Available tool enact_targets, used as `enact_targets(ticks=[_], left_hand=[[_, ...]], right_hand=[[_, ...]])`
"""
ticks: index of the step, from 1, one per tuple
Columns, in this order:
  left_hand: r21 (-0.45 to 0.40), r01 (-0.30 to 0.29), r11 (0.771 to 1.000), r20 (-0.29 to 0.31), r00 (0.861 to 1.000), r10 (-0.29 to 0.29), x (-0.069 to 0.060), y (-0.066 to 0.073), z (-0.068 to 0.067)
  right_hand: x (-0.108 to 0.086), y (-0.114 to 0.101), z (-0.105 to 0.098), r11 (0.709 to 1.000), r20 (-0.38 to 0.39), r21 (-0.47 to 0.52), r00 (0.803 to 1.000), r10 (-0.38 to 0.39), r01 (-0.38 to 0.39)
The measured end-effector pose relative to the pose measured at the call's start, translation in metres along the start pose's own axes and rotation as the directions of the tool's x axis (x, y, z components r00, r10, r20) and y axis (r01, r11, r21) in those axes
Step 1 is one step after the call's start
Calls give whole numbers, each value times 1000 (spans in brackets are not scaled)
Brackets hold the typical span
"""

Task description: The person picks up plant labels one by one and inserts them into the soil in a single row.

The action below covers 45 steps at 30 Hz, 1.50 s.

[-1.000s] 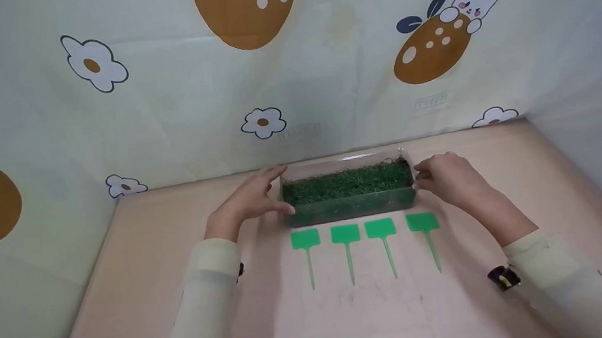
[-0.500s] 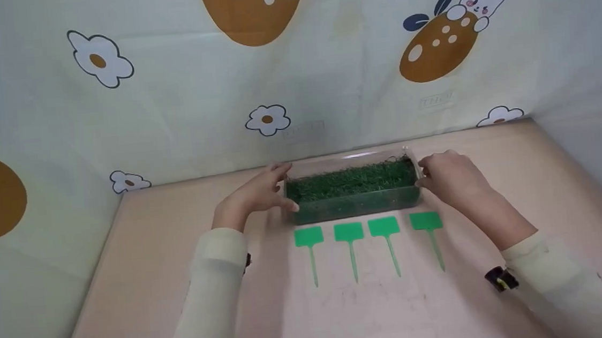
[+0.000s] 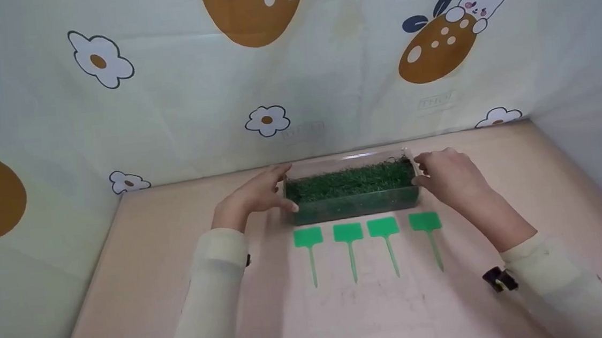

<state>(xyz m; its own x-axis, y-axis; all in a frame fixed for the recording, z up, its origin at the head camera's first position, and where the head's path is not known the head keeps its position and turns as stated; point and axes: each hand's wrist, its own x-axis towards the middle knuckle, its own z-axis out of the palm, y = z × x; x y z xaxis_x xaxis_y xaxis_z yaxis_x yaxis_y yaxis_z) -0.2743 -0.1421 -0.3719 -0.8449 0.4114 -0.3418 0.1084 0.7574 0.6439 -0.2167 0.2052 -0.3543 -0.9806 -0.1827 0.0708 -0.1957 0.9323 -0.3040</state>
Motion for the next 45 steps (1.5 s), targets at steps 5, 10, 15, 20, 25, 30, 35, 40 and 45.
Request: enact_targets(ticks=[5, 10, 15, 20, 25, 30, 35, 40, 45], left_hand=[[-1, 3, 1000, -3, 1000, -3, 1, -2, 2], [9, 8, 1000, 1, 1000, -8, 1, -2, 3], [6, 1, 1000, 15, 1000, -1, -2, -2, 2], [17, 7, 1000, 7, 1000, -7, -4, -3, 2], [4, 18, 1000, 5, 1000, -18, -3, -4, 3], [10, 27, 1000, -2, 1000, -27, -3, -6, 3], [4, 39, 999, -8, 999, -39, -4, -3, 1], [-4, 29, 1000, -5, 1000, -29, -5, 0, -1], [-3, 0, 1000, -1, 1000, 0, -2, 0, -1]], right_hand=[[-3, -2, 2, 1000, -2, 9, 1000, -15, 15], [-6, -7, 3, 999, 7, 35, 1000, -19, 18], [-7, -17, 5, 998, 1, 50, 999, -47, 47], [-9, -27, 9, 995, -11, 59, 997, -76, 76], [-13, -36, 15, 991, -17, 75, 994, -107, 108], [-16, -46, 20, 988, 8, 94, 992, -124, 123], [-17, -60, 26, 983, 19, 109, 989, -149, 146], [-21, -76, 33, 973, 30, 143, 982, -186, 180], [-23, -91, 42, 965, 66, 159, 973, -223, 210]])
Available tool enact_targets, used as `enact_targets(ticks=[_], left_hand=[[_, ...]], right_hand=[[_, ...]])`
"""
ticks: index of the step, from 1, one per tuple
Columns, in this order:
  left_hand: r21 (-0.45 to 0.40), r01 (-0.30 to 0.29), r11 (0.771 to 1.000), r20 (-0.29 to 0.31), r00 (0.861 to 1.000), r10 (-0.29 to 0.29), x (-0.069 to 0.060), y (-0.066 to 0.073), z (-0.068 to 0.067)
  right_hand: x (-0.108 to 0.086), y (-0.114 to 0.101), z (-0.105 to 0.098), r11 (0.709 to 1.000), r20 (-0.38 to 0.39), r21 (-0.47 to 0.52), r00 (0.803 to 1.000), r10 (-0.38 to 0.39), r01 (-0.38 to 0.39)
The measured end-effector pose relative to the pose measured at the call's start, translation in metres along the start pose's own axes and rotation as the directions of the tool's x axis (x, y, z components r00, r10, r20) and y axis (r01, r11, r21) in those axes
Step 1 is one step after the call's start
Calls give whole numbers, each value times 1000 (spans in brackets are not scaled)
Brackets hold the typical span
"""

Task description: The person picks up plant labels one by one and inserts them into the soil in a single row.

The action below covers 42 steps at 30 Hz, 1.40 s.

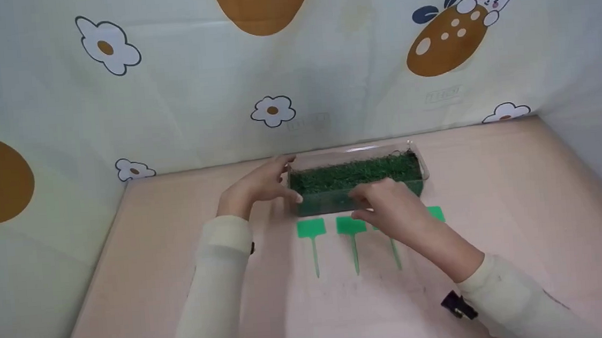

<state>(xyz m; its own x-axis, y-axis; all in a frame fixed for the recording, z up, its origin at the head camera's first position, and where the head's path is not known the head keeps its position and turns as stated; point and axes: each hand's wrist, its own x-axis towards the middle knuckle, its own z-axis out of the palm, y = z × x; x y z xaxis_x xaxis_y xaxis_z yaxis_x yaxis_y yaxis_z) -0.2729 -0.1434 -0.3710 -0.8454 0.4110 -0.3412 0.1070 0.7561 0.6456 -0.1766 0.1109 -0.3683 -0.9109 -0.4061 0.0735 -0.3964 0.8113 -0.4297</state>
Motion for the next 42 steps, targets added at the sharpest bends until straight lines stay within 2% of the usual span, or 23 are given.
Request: enact_targets(ticks=[4, 10, 17, 24, 31, 36, 39, 42], left_hand=[[-3, -6, 1000, -1, 1000, 6, 1, -2, 1], [-15, -6, 1000, -6, 1000, 6, 2, -2, 1], [-3, -20, 1000, 8, 1000, 20, 1, 0, -1], [0, -10, 1000, 13, 1000, 10, 1, 0, -2], [7, -17, 1000, 9, 1000, 17, 1, 1, -2], [1, -10, 1000, 11, 1000, 10, 1, 2, -1], [3, -7, 1000, 10, 1000, 7, 1, 1, -1], [8, -6, 1000, 2, 1000, 6, 1, 1, -1]], right_hand=[[3, -11, 11, 1000, 35, 16, 999, -16, 15], [11, -22, 28, 997, 92, 78, 996, 0, -8], [17, -25, 46, 991, 124, 130, 992, -35, 18], [21, -28, 56, 985, 188, 171, 982, -9, -24], [24, -28, 66, 985, 198, 168, 980, -13, -21], [28, -29, 71, 985, 228, 156, 973, 32, -69], [31, -33, 74, 988, 234, 119, 969, 72, -103], [34, -40, 77, 994, 213, 41, 973, 91, -102]])
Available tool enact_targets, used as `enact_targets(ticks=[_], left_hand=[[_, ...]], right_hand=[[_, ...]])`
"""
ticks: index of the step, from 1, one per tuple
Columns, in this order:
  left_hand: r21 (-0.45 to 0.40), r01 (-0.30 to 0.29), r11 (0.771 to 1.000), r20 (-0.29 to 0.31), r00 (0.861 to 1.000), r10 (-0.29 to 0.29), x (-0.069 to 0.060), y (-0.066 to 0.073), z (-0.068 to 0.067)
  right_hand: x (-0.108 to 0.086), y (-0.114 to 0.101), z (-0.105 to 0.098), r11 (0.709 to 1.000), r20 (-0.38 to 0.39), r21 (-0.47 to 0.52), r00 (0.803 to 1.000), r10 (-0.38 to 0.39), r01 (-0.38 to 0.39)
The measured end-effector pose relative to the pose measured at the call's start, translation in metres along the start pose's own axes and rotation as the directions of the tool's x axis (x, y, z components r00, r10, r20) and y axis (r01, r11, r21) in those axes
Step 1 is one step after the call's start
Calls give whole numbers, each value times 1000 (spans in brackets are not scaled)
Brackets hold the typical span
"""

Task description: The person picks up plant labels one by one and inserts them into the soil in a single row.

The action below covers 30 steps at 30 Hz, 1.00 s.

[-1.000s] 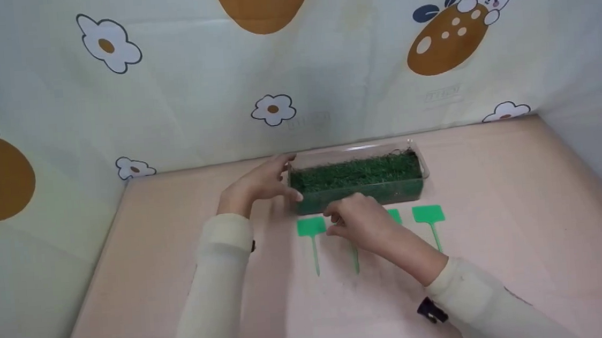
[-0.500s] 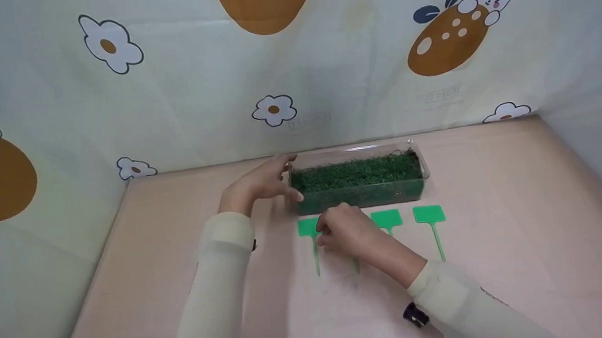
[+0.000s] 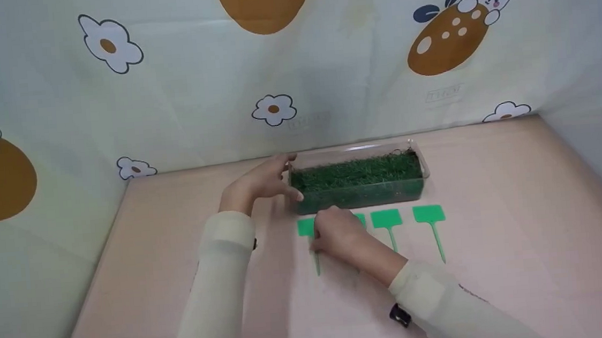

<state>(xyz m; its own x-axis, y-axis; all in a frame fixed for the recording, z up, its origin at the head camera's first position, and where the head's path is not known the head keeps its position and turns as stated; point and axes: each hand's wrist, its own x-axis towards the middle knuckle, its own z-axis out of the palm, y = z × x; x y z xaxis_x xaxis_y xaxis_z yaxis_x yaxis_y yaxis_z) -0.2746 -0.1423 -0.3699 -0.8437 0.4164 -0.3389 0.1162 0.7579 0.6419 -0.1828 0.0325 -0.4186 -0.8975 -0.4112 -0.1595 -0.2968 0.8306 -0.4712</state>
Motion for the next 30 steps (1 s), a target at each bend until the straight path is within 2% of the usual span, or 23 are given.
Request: enact_targets(ticks=[3, 7, 11, 15, 21, 25, 30], left_hand=[[2, 4, 1000, -8, 1000, -4, -1, 1, -1], [-5, 10, 1000, -8, 1000, -10, -3, 2, -3], [-11, 1, 1000, -6, 1000, -1, -4, 2, -5], [-8, -18, 1000, -7, 1000, 18, -5, -1, -6], [-14, -23, 1000, -12, 1000, 23, -3, -2, -5], [-14, -21, 1000, -4, 1000, 21, -2, -2, -1], [-10, -19, 1000, -9, 1000, 19, -2, -1, 0]], right_hand=[[0, -7, 4, 993, -41, -118, 999, -9, 4], [-1, -16, 11, 957, -80, -290, 995, -52, 27], [-1, -21, 15, 928, -104, -371, 992, -65, 22], [6, -22, 14, 933, -88, -358, 996, -14, -18], [16, -16, 6, 955, -13, -286, 997, 74, -75], [14, -9, 3, 979, 36, -194, 997, 74, -65], [9, 0, -2, 999, 78, -47, 997, 20, -16]])
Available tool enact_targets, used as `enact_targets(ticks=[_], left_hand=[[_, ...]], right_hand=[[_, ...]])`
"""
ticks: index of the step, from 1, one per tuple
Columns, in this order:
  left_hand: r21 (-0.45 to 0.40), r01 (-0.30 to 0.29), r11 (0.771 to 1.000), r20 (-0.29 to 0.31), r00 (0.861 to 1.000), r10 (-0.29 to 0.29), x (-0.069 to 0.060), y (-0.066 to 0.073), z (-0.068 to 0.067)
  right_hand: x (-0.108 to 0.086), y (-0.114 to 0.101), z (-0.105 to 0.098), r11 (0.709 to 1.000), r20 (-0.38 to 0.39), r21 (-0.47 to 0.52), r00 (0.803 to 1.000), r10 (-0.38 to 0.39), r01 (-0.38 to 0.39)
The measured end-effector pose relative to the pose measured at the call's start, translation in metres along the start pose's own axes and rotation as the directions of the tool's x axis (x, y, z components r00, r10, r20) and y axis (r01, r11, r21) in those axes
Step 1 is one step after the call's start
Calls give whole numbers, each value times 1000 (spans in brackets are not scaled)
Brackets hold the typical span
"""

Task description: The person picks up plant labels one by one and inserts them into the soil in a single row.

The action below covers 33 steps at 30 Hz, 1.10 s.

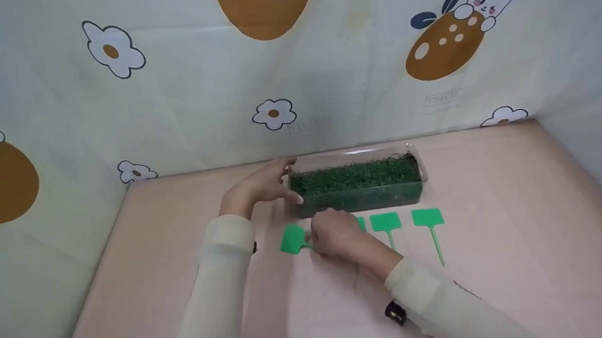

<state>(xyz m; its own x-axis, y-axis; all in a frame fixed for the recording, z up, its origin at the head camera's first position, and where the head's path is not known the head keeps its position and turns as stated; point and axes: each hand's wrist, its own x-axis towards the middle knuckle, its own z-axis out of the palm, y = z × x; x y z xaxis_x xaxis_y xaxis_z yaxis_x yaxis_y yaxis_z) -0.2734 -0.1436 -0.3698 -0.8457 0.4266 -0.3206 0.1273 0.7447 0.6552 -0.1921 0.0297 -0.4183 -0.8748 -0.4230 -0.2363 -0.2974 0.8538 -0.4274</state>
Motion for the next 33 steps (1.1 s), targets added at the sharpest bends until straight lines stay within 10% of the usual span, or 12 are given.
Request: enact_targets(ticks=[33], left_hand=[[-79, -21, 997, -22, 1000, 19, 2, -9, 4]], right_hand=[[-7, 32, -72, 893, -171, 443, 985, -9, 85]])
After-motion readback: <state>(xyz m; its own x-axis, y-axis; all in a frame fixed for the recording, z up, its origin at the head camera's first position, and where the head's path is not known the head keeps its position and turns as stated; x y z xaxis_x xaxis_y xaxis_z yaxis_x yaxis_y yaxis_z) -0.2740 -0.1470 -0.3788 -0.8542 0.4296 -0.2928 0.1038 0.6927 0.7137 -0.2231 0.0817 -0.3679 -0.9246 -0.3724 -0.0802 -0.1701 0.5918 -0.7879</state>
